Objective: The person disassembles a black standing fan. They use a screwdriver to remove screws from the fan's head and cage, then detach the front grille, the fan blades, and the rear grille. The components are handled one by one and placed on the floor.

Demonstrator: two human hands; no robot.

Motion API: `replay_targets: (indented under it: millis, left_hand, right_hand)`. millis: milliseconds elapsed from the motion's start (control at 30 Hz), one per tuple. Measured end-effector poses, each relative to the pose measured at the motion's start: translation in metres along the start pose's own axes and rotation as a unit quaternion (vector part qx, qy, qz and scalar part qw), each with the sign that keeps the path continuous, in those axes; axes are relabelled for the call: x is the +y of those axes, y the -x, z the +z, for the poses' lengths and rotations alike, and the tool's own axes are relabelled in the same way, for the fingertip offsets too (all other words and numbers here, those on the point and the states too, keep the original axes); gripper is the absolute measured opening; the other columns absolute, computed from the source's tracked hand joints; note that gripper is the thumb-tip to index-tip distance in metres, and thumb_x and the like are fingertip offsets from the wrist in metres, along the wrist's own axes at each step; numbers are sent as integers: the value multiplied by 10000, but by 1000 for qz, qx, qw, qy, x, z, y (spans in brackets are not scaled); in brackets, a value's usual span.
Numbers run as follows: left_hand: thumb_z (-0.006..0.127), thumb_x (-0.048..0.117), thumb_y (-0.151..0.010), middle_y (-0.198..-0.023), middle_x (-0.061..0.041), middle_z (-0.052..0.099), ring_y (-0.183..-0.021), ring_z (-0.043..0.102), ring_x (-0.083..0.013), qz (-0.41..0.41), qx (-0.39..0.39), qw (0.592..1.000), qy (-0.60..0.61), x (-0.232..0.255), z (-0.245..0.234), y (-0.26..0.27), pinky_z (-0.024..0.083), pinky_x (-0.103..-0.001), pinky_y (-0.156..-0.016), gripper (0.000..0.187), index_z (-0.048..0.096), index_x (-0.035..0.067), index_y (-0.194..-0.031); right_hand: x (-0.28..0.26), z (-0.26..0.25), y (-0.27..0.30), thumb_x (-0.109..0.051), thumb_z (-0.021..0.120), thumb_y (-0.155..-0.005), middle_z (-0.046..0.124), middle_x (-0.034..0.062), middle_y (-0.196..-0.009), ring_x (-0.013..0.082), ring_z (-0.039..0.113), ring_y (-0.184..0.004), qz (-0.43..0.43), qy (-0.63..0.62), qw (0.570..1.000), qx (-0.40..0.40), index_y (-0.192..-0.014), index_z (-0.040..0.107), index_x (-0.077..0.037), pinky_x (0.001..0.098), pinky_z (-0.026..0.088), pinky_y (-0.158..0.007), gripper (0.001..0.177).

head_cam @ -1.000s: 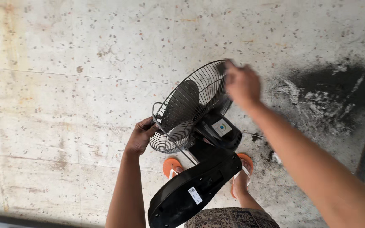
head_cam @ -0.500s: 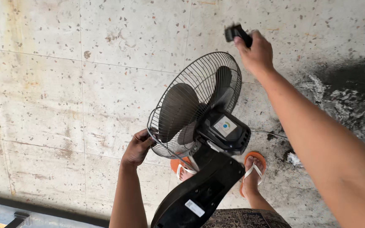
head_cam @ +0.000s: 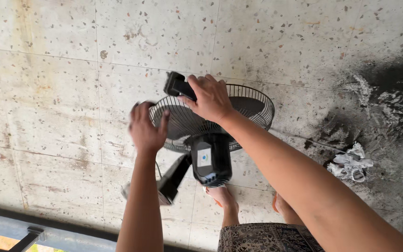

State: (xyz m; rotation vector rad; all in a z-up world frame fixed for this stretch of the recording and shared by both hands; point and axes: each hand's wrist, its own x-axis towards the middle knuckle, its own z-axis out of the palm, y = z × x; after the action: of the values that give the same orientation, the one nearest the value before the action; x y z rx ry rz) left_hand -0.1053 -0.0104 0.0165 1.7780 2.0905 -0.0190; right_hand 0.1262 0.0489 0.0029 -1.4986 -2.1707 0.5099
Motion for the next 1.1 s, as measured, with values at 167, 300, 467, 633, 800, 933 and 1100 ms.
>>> replay_targets:
  millis: [167, 300, 467, 633, 800, 933, 1100]
  left_hand:
    - [613, 522, -972, -1148, -147, 649, -1096, 609, -374, 163, 82, 983, 24, 25, 13, -48, 425, -677, -949, 582, 560, 43, -1299]
    - [637, 506, -922, -903, -106, 613, -857, 611, -338, 81, 45, 984, 153, 23, 29, -51, 504, -538, -781, 444, 599, 65, -890]
    - [683, 540, -912, -670, -50, 573, -632, 568, -272, 63, 108, 981, 150, 36, 44, -42, 382, -451, -737, 558, 537, 78, -635]
    - [691, 547, -880, -667, -37, 578, -655, 572, -262, 29, 123, 983, 132, 59, 39, -39, 354, -439, -781, 546, 542, 94, -614]
    - [708, 548, -857, -693, -30, 593, -720, 605, -279, 43, 142, 981, 122, 78, 45, -41, 356, -463, -803, 538, 555, 85, -631]
    - [709, 558, -863, -747, -49, 638, -711, 594, -308, -5, 129, 985, 119, 60, 53, -55, 373, -475, -809, 529, 583, 85, -663]
    - [674, 572, -932, -606, -129, 579, -553, 513, -339, -83, 147, 978, 119, -6, 59, -81, 434, -472, -619, 641, 536, 21, -633]
  right_hand:
    - [-26, -4, -2, -512, 740, -913, 699, 81, -872, 268, 648, -892, 75, 14, 997, -11, -1208, 563, -81, 470, 471, -662, 551]
    - [-43, -25, 27, -510, 695, -915, 665, 144, -1116, 272, 654, -995, 21, 57, 997, 57, -1334, 493, -79, 416, 499, -643, 634]
    - [-15, -38, 79, -566, 638, -927, 669, 124, -928, 215, 649, -736, 40, 211, 977, -6, -1513, 415, -236, 414, 542, -515, 708]
    - [81, -110, 162, -332, 638, -1083, 721, 190, -819, 315, 700, -715, 475, 56, 877, -47, -1412, 663, -135, 440, 543, -601, 384]
    - [35, -82, 115, -303, 645, -1037, 709, 153, -926, 251, 675, -754, 253, -114, 957, 82, -1429, 634, -120, 398, 547, -639, 433]
    - [4, -33, 102, -288, 640, -1014, 649, 167, -840, 265, 638, -683, 203, 50, 978, 26, -1474, 573, -110, 390, 520, -526, 498]
    - [143, -2, 176, -351, 540, -1043, 732, 195, -868, 339, 708, -762, 507, -42, 857, -86, -1365, 660, -228, 452, 543, -700, 365]
